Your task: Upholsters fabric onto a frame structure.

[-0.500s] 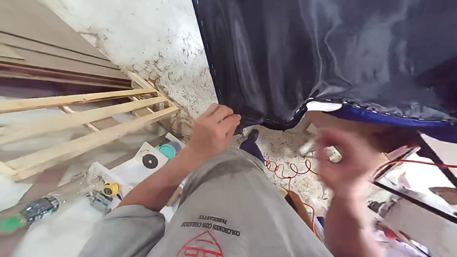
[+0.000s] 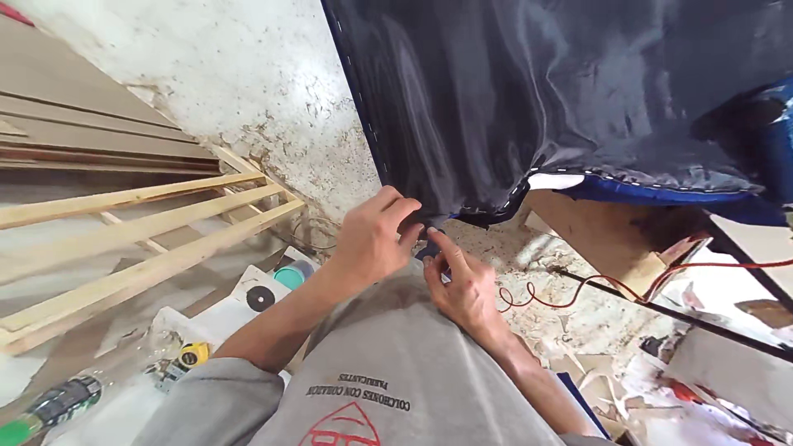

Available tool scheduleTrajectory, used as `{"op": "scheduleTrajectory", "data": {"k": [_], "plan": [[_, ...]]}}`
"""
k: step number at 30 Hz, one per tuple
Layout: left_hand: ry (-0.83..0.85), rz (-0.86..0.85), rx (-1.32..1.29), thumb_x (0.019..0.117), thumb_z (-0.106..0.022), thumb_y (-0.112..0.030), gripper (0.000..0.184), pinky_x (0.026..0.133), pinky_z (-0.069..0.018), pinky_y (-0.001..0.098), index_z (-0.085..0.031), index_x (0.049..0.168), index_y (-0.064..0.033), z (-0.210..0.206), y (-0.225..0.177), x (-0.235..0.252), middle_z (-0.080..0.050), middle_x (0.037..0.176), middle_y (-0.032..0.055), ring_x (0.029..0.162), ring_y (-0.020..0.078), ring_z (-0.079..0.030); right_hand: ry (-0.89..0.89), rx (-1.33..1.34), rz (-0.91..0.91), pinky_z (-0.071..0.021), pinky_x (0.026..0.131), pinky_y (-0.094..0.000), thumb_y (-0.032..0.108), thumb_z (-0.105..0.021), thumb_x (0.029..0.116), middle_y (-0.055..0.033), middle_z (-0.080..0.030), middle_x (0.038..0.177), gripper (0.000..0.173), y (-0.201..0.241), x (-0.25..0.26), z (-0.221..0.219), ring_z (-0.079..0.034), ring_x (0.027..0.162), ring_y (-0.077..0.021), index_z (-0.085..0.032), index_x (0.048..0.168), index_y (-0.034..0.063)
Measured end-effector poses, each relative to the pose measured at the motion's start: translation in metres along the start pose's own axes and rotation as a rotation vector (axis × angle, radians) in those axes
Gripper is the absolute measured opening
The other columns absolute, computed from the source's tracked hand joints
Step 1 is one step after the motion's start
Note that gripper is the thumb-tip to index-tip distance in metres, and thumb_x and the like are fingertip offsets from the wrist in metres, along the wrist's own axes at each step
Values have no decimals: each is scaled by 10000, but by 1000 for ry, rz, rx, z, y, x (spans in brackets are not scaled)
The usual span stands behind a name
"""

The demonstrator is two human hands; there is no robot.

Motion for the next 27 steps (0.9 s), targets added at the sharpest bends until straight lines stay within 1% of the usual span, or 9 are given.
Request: {"op": "scheduleTrajectory", "data": {"k": [3, 5, 9, 12, 15, 19, 21, 23, 27], "plan": [[43, 70, -65, 953, -672, -267, 235, 648, -596, 277, -770, 1083, -99, 4, 6, 5, -707, 998, 55, 746, 104, -677, -12, -6, 0, -510, 527, -315, 202, -590, 988, -42, -693, 743, 383, 1, 1, 0, -629, 605, -147, -677, 1323, 38], [31, 30, 28, 944, -686, -243, 197, 624, -590, 312, -772, 1042, -95, 2, 1, 6, -698, 986, 75, 734, 143, -676, 4, -27, -2, -500, 518, -324, 202, -584, 983, -38, -682, 730, 391, 1, 1, -4, -620, 596, -155, -677, 1330, 48], [-57, -163, 263, 957, -635, -181, 179, 556, -540, 370, -763, 909, -66, -2, -20, 5, -688, 885, 105, 742, 245, -682, 76, -141, -33, -485, 488, -370, 203, -566, 962, -40, -675, 725, 451, -1, 2, -14, -624, 578, -195, -646, 1393, 95], [-153, -276, 336, 969, -621, -171, 188, 574, -536, 376, -742, 900, -45, -1, -26, -1, -696, 873, 123, 758, 268, -685, 109, -244, -60, -454, 450, -394, 202, -552, 941, -58, -673, 732, 502, -3, 5, -17, -620, 554, -230, -619, 1433, 131], [-248, -317, 353, 955, -643, -154, 163, 578, -527, 364, -749, 906, -39, 0, -28, -9, -694, 843, 127, 727, 263, -673, 130, -328, -63, -426, 419, -417, 188, -544, 923, -87, -656, 697, 517, -8, 12, -30, -612, 517, -273, -611, 1434, 143], [-265, -284, 324, 944, -650, -146, 152, 574, -526, 354, -754, 907, -42, 1, -26, -7, -697, 848, 126, 725, 251, -674, 147, -238, -10, -450, 436, -435, 186, -546, 927, -85, -652, 693, 514, -20, 16, -38, -626, 531, -280, -588, 1435, 124], [-211, -221, 234, 949, -652, -152, 155, 599, -553, 339, -759, 916, -44, 1, -20, -4, -701, 879, 120, 754, 225, -685, 84, -96, -15, -492, 482, -406, 169, -570, 940, -58, -679, 722, 485, -23, 9, -20, -633, 563, -218, -613, 1417, 92], [-128, -135, 121, 949, -654, -163, 154, 621, -563, 317, -762, 930, -55, 1, -9, 1, -702, 912, 101, 769, 182, -681, -8, 7, 31, -503, 508, -358, 152, -582, 951, -54, -680, 714, 441, -13, -2, -4, -621, 578, -177, -646, 1372, 41], [-41, -54, 13, 939, -667, -158, 136, 598, -557, 261, -764, 932, -63, -2, 3, 7, -686, 919, 77, 710, 113, -647, 59, -56, 109, -439, 468, -375, 176, -547, 962, -55, -617, 693, 474, 2, -9, -27, -578, 554, -216, -628, 1428, 155]]}}
Point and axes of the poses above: each hand's wrist, its own x-axis towards the middle knuckle, its own z-axis out of the back of the hand, y = z × x, the point moved 10 cm from there along x, towards the middle knuckle
